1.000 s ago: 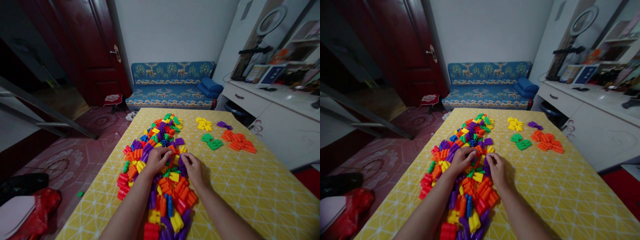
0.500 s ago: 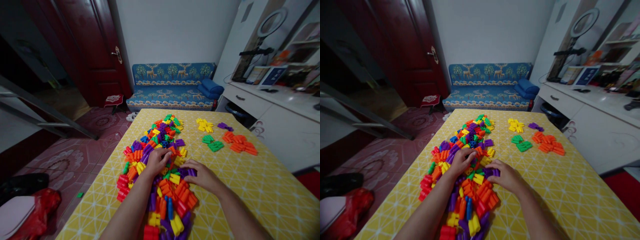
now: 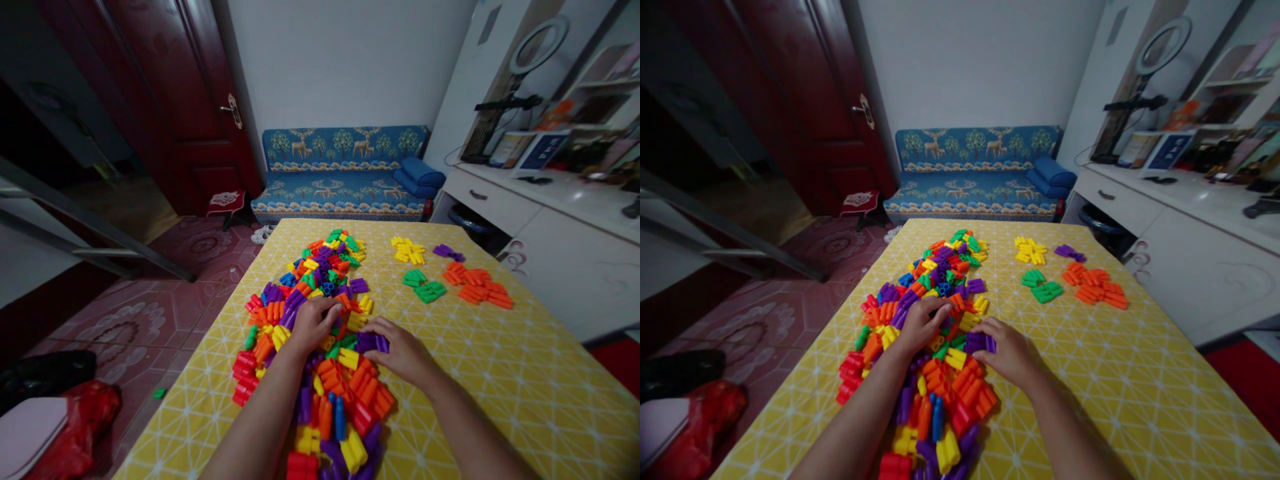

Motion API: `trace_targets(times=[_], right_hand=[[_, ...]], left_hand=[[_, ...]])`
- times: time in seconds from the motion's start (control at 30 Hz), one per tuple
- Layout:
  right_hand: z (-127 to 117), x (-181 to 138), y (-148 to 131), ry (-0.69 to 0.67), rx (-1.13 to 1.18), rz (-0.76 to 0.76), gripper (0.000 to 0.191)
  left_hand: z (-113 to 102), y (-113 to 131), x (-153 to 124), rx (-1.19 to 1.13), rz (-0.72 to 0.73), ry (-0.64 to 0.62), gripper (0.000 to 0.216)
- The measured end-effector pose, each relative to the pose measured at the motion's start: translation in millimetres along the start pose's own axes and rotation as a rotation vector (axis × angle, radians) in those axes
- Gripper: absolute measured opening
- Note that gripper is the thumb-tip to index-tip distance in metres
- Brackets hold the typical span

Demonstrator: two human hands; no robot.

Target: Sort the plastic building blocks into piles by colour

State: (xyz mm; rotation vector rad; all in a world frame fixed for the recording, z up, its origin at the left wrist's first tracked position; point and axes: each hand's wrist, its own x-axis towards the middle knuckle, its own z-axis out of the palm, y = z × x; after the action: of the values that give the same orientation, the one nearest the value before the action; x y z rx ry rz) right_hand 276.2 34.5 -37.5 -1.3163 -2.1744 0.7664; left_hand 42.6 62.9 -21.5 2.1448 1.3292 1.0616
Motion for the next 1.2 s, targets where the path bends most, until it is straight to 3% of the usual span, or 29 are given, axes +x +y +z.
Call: trace_targets(times=[0.13, 0.4, 0.63, 0.77, 0.87, 1.03, 1.1, 1.2], right_hand=[[3.4, 1.2, 2.7, 0.063, 0.008, 0.008, 0.018], [7.3, 0.4, 9.9, 0.123, -0.005, 0.081, 0.027], [3.2, 2.1, 5.3, 0.143, 0.036, 0.017, 0.024], [3.5, 2.5, 0.1, 0.271, 0.144, -0.138, 0.018], [1.3, 4.9, 1.7, 0.405, 0.332, -0.042, 0.021], [-41.0, 35.7, 33.9, 0.648, 0.567, 0.169, 0.039], [-70.0, 58.8, 58.0, 0.720, 0.613, 0.274, 0.036], [-111.1, 95.4, 96.9, 0.807, 0.712, 0.548, 0.020]], left_hand=[[0.6, -0.7, -0.6, 0.002, 0.001, 0.002, 0.035], [2.1, -3.0, -1.4, 0.021, 0.009, 0.009, 0.033], [1.7, -2.4, -0.7, 0.010, 0.005, 0.007, 0.032], [1.3, -2.2, -0.6, 0.008, 0.006, 0.004, 0.032], [1.0, -2.1, -1.0, -0.001, 0.003, 0.005, 0.033], [1.0, -1.3, -1.1, -0.001, -0.005, 0.000, 0.033], [0.8, -0.5, -0.8, 0.001, -0.006, 0.001, 0.033], [0.3, 0.6, -0.2, -0.003, -0.005, -0.007, 0.033]])
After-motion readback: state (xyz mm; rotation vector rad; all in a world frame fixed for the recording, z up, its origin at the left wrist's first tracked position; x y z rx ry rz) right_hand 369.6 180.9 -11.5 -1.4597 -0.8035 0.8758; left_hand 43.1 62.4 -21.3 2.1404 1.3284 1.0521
